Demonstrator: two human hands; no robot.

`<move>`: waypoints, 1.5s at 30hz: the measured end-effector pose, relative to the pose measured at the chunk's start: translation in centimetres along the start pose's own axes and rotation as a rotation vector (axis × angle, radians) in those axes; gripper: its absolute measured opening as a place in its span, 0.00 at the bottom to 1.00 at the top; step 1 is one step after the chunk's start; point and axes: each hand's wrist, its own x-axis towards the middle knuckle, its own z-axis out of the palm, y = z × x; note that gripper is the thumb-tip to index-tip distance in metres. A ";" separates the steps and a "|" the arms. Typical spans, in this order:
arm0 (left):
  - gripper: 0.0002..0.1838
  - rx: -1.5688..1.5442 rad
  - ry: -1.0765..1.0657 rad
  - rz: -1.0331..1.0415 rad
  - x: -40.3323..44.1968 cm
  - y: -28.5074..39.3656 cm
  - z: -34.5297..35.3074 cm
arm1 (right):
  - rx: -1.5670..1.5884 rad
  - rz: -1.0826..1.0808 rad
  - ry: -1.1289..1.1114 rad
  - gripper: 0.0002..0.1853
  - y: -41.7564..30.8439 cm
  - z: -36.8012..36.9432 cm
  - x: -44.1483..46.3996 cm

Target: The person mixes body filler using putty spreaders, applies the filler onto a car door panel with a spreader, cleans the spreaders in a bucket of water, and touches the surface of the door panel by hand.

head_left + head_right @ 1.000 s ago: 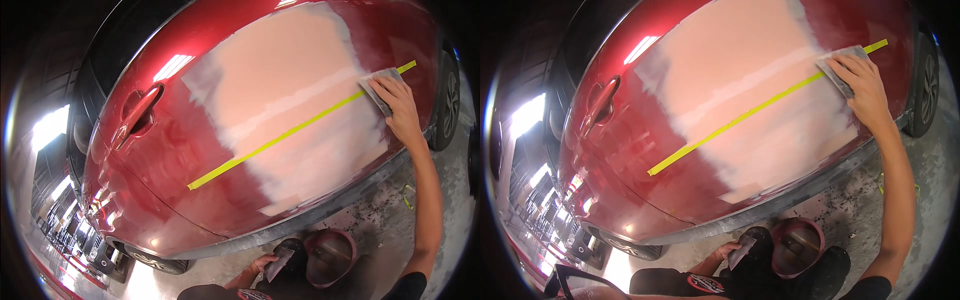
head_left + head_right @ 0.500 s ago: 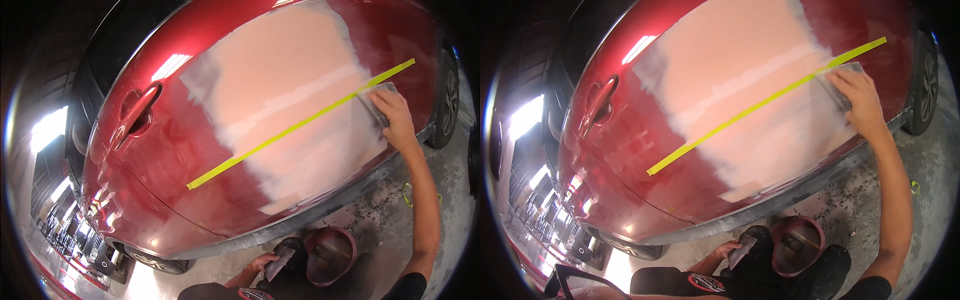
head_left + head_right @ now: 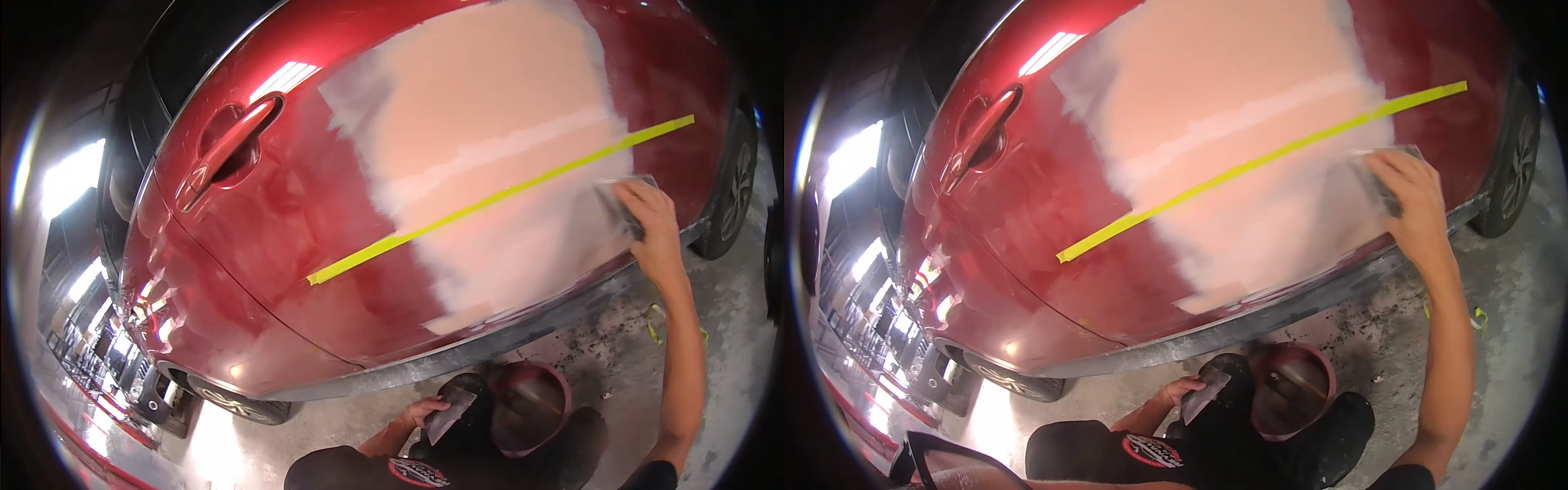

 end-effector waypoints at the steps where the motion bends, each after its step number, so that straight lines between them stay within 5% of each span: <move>1: 0.21 -0.038 0.055 -0.003 -0.1 -0.2 0.1 | 0.062 0.136 0.132 0.34 0.0 -0.7 -1.1; 5: 0.23 -0.040 0.233 -0.069 -0.4 -0.3 0.9 | 0.257 0.444 0.368 0.30 -2.3 -0.2 -9.8; 10: 0.21 -0.092 0.174 0.135 -0.6 1.6 8.9 | 0.653 1.136 0.031 0.29 -6.7 8.1 -27.3; 12: 0.22 -0.248 0.255 0.179 0.5 2.0 11.3 | 0.715 1.299 0.010 0.29 -12.6 7.9 -25.8; 15: 0.21 -0.323 0.233 0.279 3.6 0.8 13.0 | 0.730 1.187 -0.126 0.31 -18.0 7.8 -25.1; 17: 0.20 -0.312 0.204 0.298 5.0 0.1 14.1 | 0.614 0.764 -0.269 0.31 -22.1 6.5 -22.8; 18: 0.20 -0.318 0.177 0.296 5.9 -0.5 14.2 | 0.756 0.725 -0.328 0.34 -24.0 6.0 -21.4; 20: 0.19 -0.300 0.167 0.308 7.3 -1.5 14.3 | 0.539 0.143 -0.469 0.35 -25.8 5.4 -21.7; 22: 0.12 -0.286 0.141 0.359 6.8 -0.7 15.3 | 0.486 -0.046 -0.599 0.39 -26.9 4.7 -22.1; 26: 0.19 -0.268 0.104 0.248 4.2 1.2 17.1 | 0.311 -0.047 -0.607 0.39 -25.3 6.3 -25.6; 28: 0.20 -0.197 0.117 0.251 1.2 3.2 18.7 | 0.259 0.166 -0.375 0.36 -23.9 7.9 -27.0; 29: 0.21 -0.164 0.006 0.305 0.5 3.6 18.8 | 0.185 0.161 -0.572 0.32 -22.4 7.0 -26.2; 32: 0.22 0.021 -0.195 0.480 -3.2 6.0 20.8 | 0.401 0.328 -0.534 0.29 -21.8 6.2 -24.8; 34: 0.20 0.342 -0.011 0.824 -3.6 6.9 21.2 | 0.267 0.435 -0.435 0.29 -19.9 7.1 -26.8; 36: 0.19 0.404 -0.001 0.839 -1.6 6.9 19.6 | 0.274 0.914 -0.007 0.27 -19.4 7.3 -24.7; 37: 0.19 0.377 0.017 0.779 -0.6 6.6 19.0 | 0.338 0.987 0.114 0.26 -19.7 7.1 -23.6; 40: 0.18 0.392 0.088 0.713 0.4 5.8 18.8 | 0.519 0.978 0.066 0.23 -19.7 6.7 -23.8; 45: 0.16 -0.012 0.134 0.738 2.1 4.3 17.7 | 0.560 0.849 -0.124 0.16 -21.6 5.8 -23.2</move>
